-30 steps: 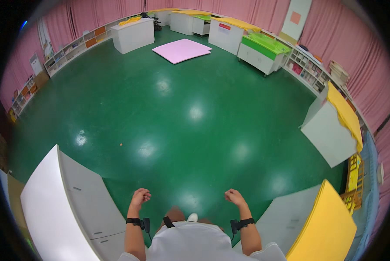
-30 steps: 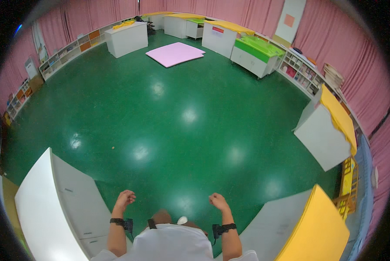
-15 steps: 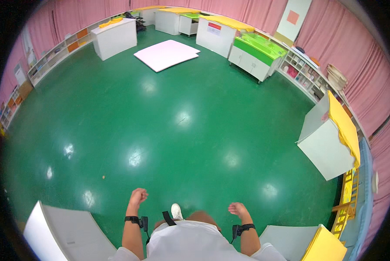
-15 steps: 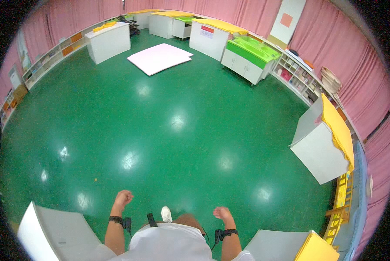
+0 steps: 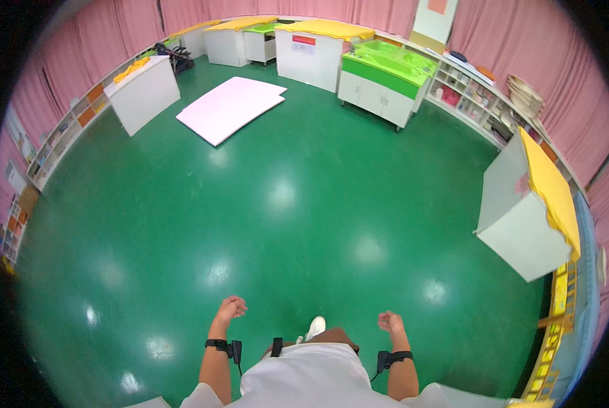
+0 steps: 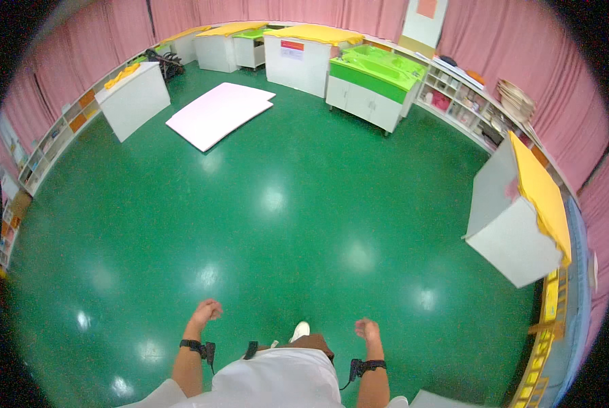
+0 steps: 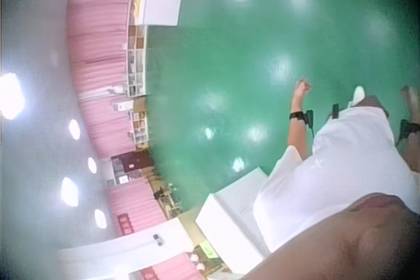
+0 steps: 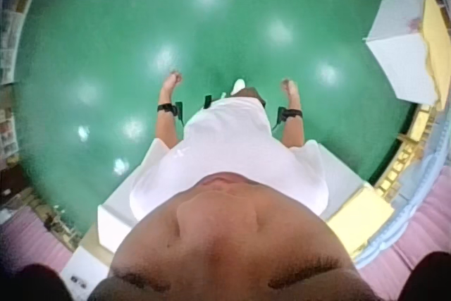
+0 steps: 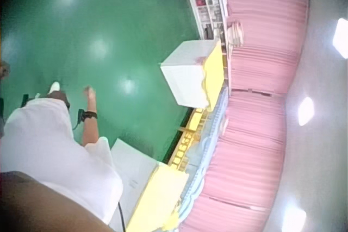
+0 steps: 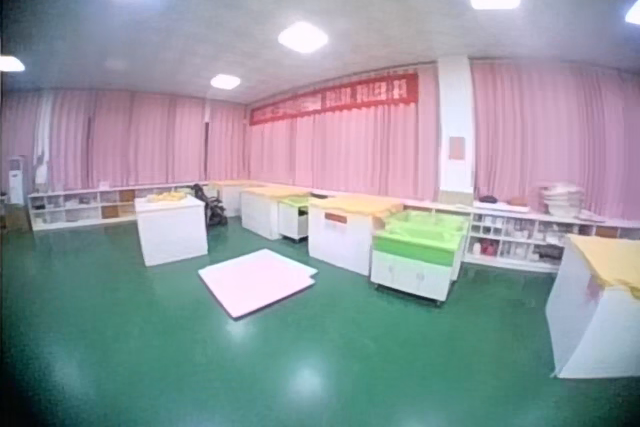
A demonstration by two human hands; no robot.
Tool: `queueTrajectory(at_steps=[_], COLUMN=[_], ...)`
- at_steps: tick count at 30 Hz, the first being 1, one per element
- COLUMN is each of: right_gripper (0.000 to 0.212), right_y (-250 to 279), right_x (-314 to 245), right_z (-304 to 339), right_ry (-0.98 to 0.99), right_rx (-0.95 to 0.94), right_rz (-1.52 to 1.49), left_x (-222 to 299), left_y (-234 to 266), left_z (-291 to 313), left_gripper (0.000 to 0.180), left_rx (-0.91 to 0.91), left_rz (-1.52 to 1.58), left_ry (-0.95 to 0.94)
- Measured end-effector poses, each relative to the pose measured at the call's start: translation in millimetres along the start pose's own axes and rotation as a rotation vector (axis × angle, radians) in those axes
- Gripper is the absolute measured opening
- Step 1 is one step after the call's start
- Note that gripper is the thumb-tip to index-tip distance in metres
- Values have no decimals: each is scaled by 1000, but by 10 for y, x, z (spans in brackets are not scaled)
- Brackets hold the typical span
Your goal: The recorder is folding yellow and pink sheets on a white table in an activity room.
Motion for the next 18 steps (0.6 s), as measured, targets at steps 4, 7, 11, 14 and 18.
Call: queueTrajectory(at_steps=[4, 7, 11, 14, 18], right_gripper=[25, 21, 19, 19, 14], right_y=[-463, -1202, -2039, -2454, -2936], right_x=[-1286, -2185, -3170, -3638, -3995], right_z=[-831, -1340, -2090, -2669, -3150], right_ry=[96, 88, 274, 382, 94], right_rx=[-105, -145, -296, -332, -299], right_rz=[134, 188, 331, 377, 159], left_x=[768, 1093, 1550, 1863, 2617], left_y=[-110, 91, 512, 976, 1307], left_z=[-426, -854, -1621, -2399, -3270], left_gripper=[11, 10, 9, 9, 9], left_rx=[128, 197, 240, 350, 295], left_rz=[148, 221, 321, 404, 368], left_ry=[36, 46, 33, 12, -53])
Point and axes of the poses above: each hand's wrist, its own z-axis away from the middle knuckle, its own y-axis out of the back of the hand, x = y × z, the point moved 10 cm from there along -z, towards the middle knuckle, and after that the axes turned 2 degrees about -x, right-handed, at the moved point
